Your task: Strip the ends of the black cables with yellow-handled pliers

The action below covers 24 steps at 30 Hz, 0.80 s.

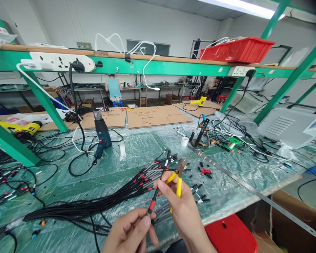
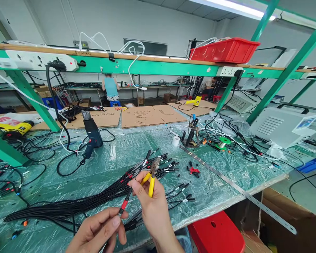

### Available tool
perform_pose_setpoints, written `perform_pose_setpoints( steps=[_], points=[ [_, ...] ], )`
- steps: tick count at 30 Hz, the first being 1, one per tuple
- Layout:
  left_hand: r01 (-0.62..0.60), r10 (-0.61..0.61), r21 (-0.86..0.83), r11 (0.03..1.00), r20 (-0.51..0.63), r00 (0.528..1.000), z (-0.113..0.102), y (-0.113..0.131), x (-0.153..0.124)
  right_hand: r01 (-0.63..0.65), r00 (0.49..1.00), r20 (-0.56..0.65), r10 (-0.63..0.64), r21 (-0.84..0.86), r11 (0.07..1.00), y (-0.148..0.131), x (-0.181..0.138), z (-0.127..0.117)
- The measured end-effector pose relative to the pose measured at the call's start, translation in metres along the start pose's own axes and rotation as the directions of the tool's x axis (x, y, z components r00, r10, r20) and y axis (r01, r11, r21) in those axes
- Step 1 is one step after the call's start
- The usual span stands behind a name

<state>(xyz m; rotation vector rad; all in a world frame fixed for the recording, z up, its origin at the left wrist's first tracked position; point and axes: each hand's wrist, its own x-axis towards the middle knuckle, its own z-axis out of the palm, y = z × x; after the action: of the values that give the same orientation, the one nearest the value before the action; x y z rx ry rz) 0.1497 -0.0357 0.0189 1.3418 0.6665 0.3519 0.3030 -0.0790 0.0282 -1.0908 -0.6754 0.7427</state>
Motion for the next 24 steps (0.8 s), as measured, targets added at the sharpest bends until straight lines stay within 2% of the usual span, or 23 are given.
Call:
perform_pose_setpoints(
  steps=[8, 13, 21, 24],
  points=[
    [-0.034, 0.035, 0.048, 0.998, -0.024, 0.999, 0.001, -0.001, 0.000, -0.008, 1.000, 0.013, 0.007, 0.019, 1.000, 0.000, -0.004, -0.004],
    [-0.051, 0.066, 0.134, 0.990, -0.103, 0.992, 0.001, -0.002, -0.001, -0.016, 1.000, 0.023, 0.015, 0.034, 0.999, 0.001, -0.004, -0.010],
    [-0.202, 0.293, 0.411, 0.889, -0.172, 0.941, -0.001, 0.002, -0.003, -0.021, 1.000, -0.014, 0.022, 0.075, 0.997, -0.004, -0.008, -0.009],
    [-0.286, 0.432, 0.536, 0.794, -0.168, 0.886, -0.004, -0.001, -0.001, -0.018, 1.000, -0.016, 0.020, 0.083, 0.996, -0.006, -0.010, -0.009]
  ],
)
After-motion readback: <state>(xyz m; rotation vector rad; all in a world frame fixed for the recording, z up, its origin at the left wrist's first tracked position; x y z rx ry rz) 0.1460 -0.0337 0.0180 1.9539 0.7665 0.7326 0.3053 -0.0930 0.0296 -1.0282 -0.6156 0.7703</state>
